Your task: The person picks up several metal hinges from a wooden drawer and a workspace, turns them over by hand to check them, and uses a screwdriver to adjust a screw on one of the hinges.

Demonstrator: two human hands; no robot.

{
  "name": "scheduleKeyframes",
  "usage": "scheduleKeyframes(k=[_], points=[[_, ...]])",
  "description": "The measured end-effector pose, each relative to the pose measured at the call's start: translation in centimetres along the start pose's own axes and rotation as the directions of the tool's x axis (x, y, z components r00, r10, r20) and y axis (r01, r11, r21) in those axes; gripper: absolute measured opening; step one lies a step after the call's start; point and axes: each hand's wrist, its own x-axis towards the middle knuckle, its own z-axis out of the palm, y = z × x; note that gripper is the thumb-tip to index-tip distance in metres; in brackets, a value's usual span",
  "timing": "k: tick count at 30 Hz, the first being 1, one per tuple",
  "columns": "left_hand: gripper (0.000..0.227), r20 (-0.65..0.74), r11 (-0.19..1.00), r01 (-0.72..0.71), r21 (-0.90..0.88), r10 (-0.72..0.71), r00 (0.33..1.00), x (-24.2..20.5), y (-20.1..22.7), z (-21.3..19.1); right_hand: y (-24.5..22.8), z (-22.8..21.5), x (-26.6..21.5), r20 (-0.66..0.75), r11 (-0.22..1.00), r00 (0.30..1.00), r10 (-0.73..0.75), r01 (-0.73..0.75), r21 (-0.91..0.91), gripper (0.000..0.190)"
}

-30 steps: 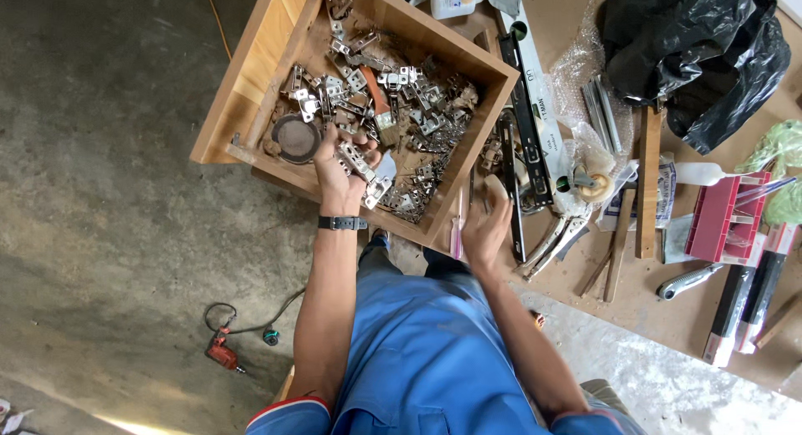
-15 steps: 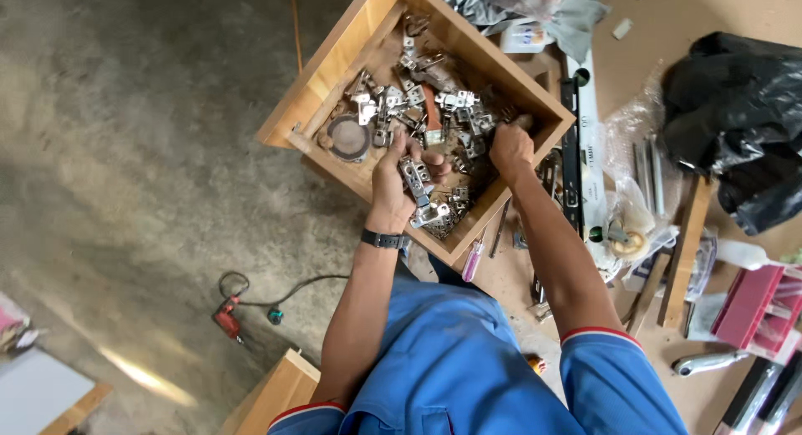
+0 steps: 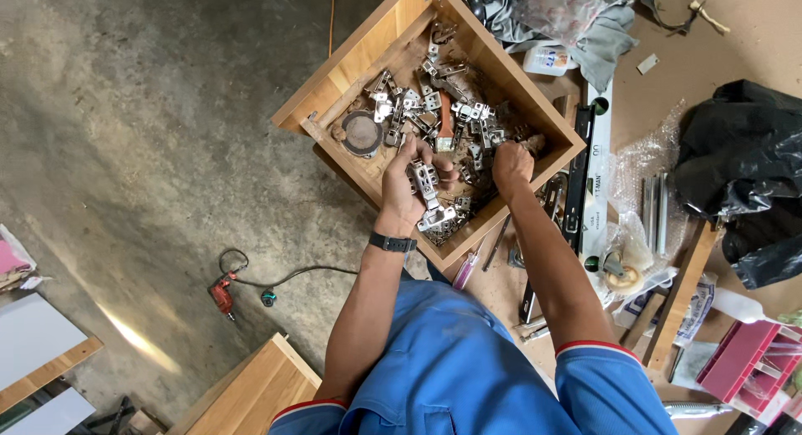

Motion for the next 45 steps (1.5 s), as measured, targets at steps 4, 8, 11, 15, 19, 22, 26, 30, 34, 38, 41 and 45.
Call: scheduleKeyframes(k=[4,8,11,15,19,22,26,30,34,38,41,45], points=[[0.044,-0.047,0.993,-0.071,0.098,0.076,0.996,-0.8,0.3,-0.2,0.6,1.3,0.6,-0.008,1.000,1.000,-0.006,0.006,0.004,0.020],[0.043,-0.006,0.956,-0.197,0.217,0.203,0.979,-2.4,1.4,1.2,1.5,1.7,1.5,-0.019,0.995,0.999,0.037,-0.035,0.093,0.021],[0.045,0.074,0.893,-0.350,0.282,0.344,0.936,-3.3,1.9,1.6,1.7,3.1,1.9,-0.038,0.991,0.998,0.045,-0.039,0.131,0.020],[0.046,0.184,0.749,-0.521,0.409,0.491,0.851,-4.0,2.3,1.5,3.1,5.5,3.7,-0.067,0.981,0.981,0.184,-0.179,0.070,0.022],[0.048,0.179,0.729,-0.550,0.406,0.527,0.831,-4.6,2.7,1.2,3.0,4.1,3.9,-0.163,0.963,0.955,0.247,-0.223,0.150,0.023],[0.049,0.182,0.709,-0.569,0.415,0.548,0.816,-5.0,3.0,0.9,2.7,3.9,3.4,-0.172,0.952,0.952,0.252,-0.213,0.218,0.023],[0.052,0.138,0.775,-0.553,0.305,0.539,0.831,-5.6,3.8,0.7,3.2,3.5,3.4,-0.201,0.965,0.952,0.231,-0.197,0.174,0.022],[0.052,0.115,0.834,-0.528,0.159,0.516,0.849,-6.1,4.3,1.0,3.6,3.8,3.9,-0.155,0.978,0.967,0.201,-0.188,0.096,0.023],[0.052,0.181,0.756,-0.604,0.252,0.576,0.797,-5.9,4.4,0.7,3.7,3.9,4.1,-0.136,0.973,0.969,0.205,-0.186,0.140,0.022],[0.051,0.217,0.699,-0.651,0.296,0.615,0.758,-6.0,4.6,0.5,2.3,1.4,2.6,-0.174,0.970,0.967,0.186,-0.153,0.187,0.023],[0.049,0.247,0.658,-0.685,0.312,0.640,0.727,-6.0,4.6,0.5,4.1,2.1,3.8,-0.173,0.956,0.946,0.273,-0.246,0.160,0.022],[0.052,0.165,0.705,-0.666,0.245,0.646,0.745,-5.7,4.3,1.0,4.1,-1.7,1.2,-0.176,0.699,0.957,0.229,-0.036,0.715,0.011]])
